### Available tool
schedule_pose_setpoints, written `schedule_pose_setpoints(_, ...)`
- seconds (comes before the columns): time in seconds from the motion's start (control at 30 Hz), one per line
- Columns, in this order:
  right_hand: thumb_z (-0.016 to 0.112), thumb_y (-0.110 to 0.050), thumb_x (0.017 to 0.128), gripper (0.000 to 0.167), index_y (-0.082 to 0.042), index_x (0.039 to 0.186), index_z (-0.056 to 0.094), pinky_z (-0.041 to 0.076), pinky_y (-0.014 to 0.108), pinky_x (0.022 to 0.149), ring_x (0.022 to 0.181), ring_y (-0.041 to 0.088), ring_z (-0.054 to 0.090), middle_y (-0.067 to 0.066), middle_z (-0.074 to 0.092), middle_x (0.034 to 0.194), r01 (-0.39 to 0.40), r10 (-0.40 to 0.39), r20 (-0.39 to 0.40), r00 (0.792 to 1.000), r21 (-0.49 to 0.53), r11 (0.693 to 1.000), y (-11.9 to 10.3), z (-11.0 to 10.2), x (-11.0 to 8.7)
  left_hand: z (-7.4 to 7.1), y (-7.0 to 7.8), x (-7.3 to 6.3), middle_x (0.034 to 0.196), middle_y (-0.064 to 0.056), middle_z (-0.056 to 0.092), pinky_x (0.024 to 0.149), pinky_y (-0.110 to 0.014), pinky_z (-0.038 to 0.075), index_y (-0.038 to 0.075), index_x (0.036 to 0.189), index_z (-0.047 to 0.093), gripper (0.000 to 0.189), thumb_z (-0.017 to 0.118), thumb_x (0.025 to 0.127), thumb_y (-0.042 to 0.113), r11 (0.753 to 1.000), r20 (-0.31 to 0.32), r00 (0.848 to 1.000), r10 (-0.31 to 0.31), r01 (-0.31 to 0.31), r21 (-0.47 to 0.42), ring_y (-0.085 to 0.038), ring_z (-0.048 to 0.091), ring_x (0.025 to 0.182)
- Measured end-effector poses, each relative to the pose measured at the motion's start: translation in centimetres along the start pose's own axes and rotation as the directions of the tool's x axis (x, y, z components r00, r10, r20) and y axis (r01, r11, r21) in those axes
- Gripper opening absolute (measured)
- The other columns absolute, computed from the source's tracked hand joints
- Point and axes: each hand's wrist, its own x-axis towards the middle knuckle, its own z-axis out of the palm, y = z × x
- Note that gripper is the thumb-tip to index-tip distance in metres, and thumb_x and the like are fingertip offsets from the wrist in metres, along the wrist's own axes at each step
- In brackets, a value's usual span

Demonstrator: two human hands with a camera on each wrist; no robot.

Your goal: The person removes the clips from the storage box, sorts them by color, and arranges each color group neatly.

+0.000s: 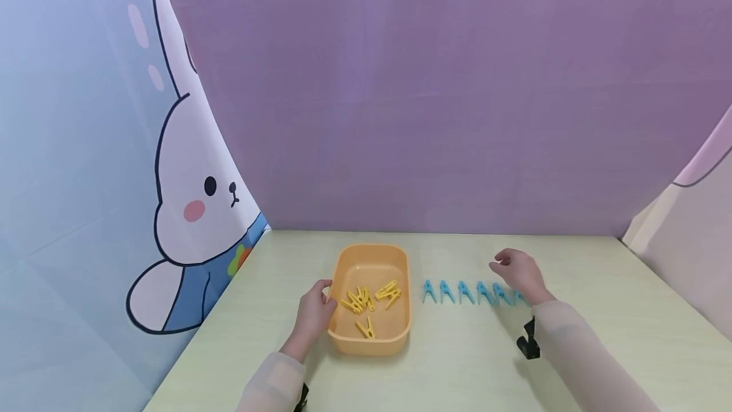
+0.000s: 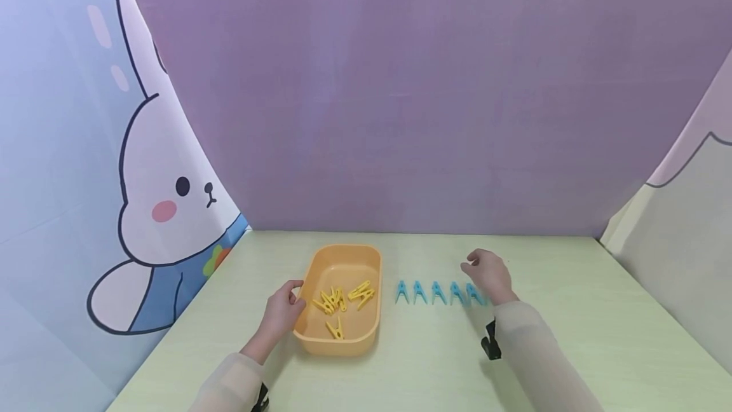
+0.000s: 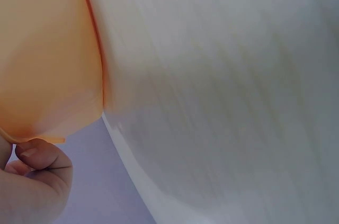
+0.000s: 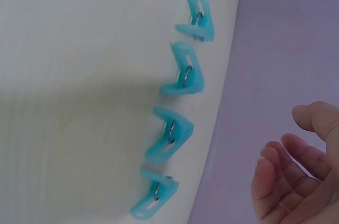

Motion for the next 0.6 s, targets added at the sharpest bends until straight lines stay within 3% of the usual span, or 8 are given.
schedule_pose_setpoints(0.6,0.060,-0.016,0.086,0.029,0.007,0.104,0.059,0.044,0.044,0.071,0.082,0.030,0.054,0.017,0.059,0.092,0.071,-0.071,-0.023,0.997,0.037,0.997,-2.8,1.2,1.2,0.0,0.2,-0.1,0.062,-0.001,0.039,0.043,-0.023,0.033,-0.007,0.116,0.054,0.039,0.054,0.078,-0.005,1.000,0.004,1.000,-0.008,0.008,0.000,-0.011,0.036,0.049)
